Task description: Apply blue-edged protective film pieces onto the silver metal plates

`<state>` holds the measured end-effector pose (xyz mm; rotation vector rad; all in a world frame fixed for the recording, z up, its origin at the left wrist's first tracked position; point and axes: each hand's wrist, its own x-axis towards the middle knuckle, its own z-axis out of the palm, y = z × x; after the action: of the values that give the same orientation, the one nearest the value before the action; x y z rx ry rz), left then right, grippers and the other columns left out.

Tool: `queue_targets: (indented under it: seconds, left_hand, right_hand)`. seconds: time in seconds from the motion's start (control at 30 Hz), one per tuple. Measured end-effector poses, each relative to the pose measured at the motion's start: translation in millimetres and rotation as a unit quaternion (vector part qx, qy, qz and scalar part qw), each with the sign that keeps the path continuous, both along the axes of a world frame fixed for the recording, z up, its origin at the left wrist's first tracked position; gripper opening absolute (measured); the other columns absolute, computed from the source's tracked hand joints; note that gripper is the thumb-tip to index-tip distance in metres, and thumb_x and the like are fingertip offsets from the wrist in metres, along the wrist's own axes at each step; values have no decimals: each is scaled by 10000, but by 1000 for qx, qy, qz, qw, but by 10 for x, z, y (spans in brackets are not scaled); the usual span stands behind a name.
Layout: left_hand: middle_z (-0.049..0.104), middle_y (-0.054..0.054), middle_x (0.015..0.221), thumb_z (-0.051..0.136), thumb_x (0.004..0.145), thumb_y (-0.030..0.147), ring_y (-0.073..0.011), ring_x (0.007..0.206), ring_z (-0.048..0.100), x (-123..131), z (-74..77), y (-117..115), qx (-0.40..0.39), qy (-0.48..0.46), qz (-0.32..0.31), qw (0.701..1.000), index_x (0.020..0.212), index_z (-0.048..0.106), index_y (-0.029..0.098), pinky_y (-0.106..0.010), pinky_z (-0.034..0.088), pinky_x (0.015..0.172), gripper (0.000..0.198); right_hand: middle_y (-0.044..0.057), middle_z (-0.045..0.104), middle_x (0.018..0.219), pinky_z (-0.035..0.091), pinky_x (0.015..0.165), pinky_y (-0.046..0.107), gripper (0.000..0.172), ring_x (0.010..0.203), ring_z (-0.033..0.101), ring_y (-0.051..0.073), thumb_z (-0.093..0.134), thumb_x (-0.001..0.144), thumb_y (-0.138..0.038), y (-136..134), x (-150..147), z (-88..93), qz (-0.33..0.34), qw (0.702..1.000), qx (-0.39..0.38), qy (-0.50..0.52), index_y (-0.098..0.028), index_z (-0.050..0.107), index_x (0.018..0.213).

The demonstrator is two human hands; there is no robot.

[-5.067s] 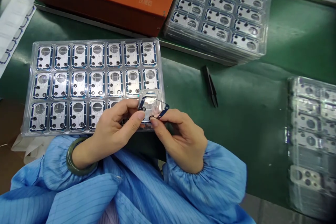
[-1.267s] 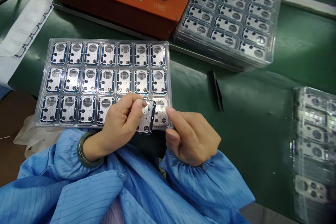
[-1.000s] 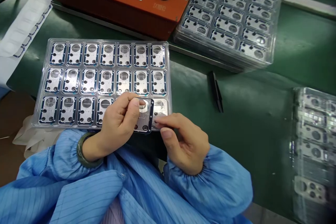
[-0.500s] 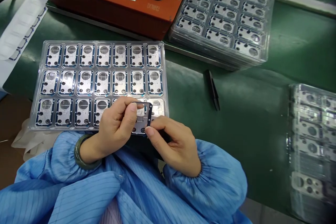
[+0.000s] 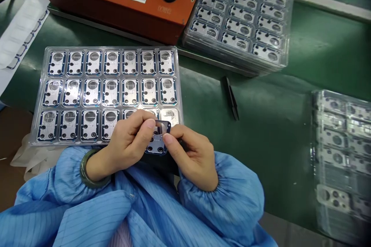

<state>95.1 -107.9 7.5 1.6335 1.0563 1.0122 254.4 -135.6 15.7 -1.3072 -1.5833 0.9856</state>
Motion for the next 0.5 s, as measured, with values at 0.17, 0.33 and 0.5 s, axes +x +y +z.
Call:
queue_targets:
  seconds: [0.17,0.33,0.5]
  left_hand:
    - [560,19,645,558,882,245,-77,544,505,2,21,19,-28,-34,-18,999,816,578,179,-194,409,496,95]
    - [498,35,568,554,853,199,-66,496,449,-3,72,55,-57,-26,-30,998,701,532,173,-187,372,455,156]
    - [502,27,556,549,861,257,-76,486,445,-22,85,62,-79,-45,-28,995,694,521,175,-198,374,449,188]
  right_hand:
    - [-55,465,513,334,445,208,229,453,411,64,547,836,-147,15,18,-2,34,999,37,-20,-184,496,616]
    - [-47,502,526,337,455,209,205,464,431,63,556,827,-135,21,4,-12,56,996,60,-36,-178,532,628]
    - [-48,504,529,342,447,212,196,462,432,67,560,831,-149,12,-2,-8,44,998,47,-17,-183,536,639]
